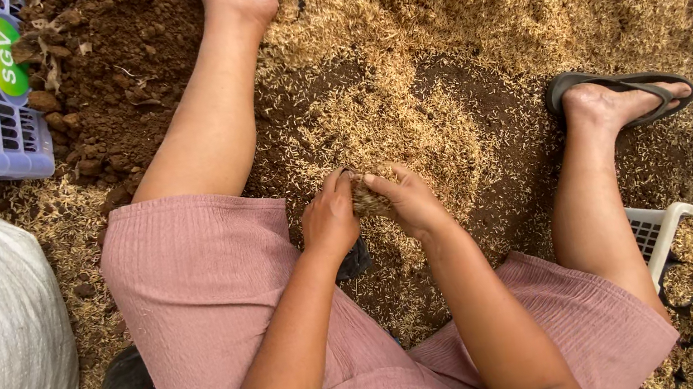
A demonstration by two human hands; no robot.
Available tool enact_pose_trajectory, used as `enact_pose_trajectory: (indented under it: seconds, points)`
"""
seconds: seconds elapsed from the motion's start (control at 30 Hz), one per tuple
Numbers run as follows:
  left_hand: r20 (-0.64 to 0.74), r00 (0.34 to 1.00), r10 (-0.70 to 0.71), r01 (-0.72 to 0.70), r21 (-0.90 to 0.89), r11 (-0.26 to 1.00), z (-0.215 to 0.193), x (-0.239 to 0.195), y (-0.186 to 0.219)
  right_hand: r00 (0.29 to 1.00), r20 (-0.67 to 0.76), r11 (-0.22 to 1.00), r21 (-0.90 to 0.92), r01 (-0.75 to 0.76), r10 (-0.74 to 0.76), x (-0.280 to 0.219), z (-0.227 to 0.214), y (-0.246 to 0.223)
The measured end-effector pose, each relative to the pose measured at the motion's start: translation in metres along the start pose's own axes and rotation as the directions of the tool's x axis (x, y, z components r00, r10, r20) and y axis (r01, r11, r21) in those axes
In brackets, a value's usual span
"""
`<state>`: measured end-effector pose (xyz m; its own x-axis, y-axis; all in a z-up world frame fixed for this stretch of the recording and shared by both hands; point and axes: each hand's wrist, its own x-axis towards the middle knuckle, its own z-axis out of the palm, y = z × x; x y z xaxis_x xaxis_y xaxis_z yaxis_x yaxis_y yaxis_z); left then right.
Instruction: The person sits on the ground and fills small black plastic pots with a mixture of soil and sawdust. They scoop the mixture by hand, pack it into the pots, and place the filled pots into a white crate.
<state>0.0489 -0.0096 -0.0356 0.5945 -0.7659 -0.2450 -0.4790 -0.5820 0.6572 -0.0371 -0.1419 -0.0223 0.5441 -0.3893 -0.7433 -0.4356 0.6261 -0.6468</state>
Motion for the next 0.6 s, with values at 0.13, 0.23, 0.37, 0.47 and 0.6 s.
enact_pose_trajectory:
  seconds: [0.13, 0.23, 0.37, 0.47, 0.6]
  points:
    - [-0.002, 1.0, 0.003, -0.003, 0.025, 1.0, 0.001, 0.003, 0.001, 0.999, -0.029, 0.99, -0.135, -0.036, 0.032, -0.006, 0.004, -0.006]
    - [0.009, 1.0, 0.001, -0.002, 0.008, 1.0, 0.004, 0.004, 0.0, 0.999, -0.035, 0.959, -0.284, -0.018, 0.009, -0.016, 0.0, -0.017]
    - [-0.016, 1.0, 0.026, -0.024, 0.101, 0.995, 0.008, 0.007, -0.006, 0.969, -0.134, 0.687, -0.725, 0.049, -0.209, -0.015, -0.023, -0.026]
    - [-0.075, 0.997, -0.026, 0.032, 0.084, 0.996, 0.01, 0.004, -0.012, 0.876, -0.134, 0.26, -0.965, -0.01, -0.463, -0.005, -0.038, -0.014]
    - [-0.129, 0.991, -0.021, 0.045, 0.185, 0.982, 0.01, 0.007, -0.013, 0.902, -0.101, 0.019, -0.995, -0.102, -0.421, 0.003, -0.044, 0.01]
